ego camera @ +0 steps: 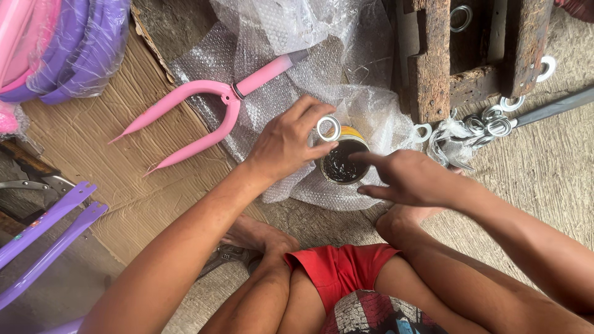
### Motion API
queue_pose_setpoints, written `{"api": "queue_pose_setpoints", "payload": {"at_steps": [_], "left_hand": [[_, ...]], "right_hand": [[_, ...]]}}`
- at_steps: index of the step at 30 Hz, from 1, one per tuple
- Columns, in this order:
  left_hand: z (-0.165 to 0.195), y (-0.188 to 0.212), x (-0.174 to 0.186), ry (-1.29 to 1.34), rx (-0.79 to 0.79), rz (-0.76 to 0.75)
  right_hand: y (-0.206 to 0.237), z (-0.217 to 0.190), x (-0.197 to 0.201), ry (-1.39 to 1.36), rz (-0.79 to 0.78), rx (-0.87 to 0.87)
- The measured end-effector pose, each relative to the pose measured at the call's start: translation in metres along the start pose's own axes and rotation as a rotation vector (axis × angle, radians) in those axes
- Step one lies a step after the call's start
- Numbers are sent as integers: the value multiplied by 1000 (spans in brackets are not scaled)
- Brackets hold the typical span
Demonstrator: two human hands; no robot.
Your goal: The person wraps a purple bicycle fork with clear tape, then switches to a pink fork. They apply grease to metal rings and slide them onto the pink fork's steerer tube.
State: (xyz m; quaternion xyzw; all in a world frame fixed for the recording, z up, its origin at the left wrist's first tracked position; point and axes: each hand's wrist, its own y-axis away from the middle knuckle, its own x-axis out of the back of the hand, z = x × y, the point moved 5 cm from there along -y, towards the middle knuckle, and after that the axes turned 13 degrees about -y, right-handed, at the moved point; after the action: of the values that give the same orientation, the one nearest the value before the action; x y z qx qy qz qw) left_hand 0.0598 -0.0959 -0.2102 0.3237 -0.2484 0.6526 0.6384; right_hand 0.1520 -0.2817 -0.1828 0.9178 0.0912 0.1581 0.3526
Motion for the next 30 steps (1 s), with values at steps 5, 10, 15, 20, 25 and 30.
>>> {"api": "queue_pose_setpoints", "payload": {"at_steps": [5,10,15,20,25,30], "left_hand": [[14,-2,6,-20,-71,1],[28,-6,14,4,-108,63],[35,-9,19,-14,-150,132],[32,-14,9,-51,-160,87],[29,-16,6,-180,-201,155],[29,-16,13,-221,-207,205]], "right_hand": [[14,-7,35,-552,48,-11],[22,-7,51,-852,109,118],[21,-1,50,-858,120,159],[22,5,50,-742,167,147],[29,8,54,-793,143,190],[38,6,57,-757,78,260]]}}
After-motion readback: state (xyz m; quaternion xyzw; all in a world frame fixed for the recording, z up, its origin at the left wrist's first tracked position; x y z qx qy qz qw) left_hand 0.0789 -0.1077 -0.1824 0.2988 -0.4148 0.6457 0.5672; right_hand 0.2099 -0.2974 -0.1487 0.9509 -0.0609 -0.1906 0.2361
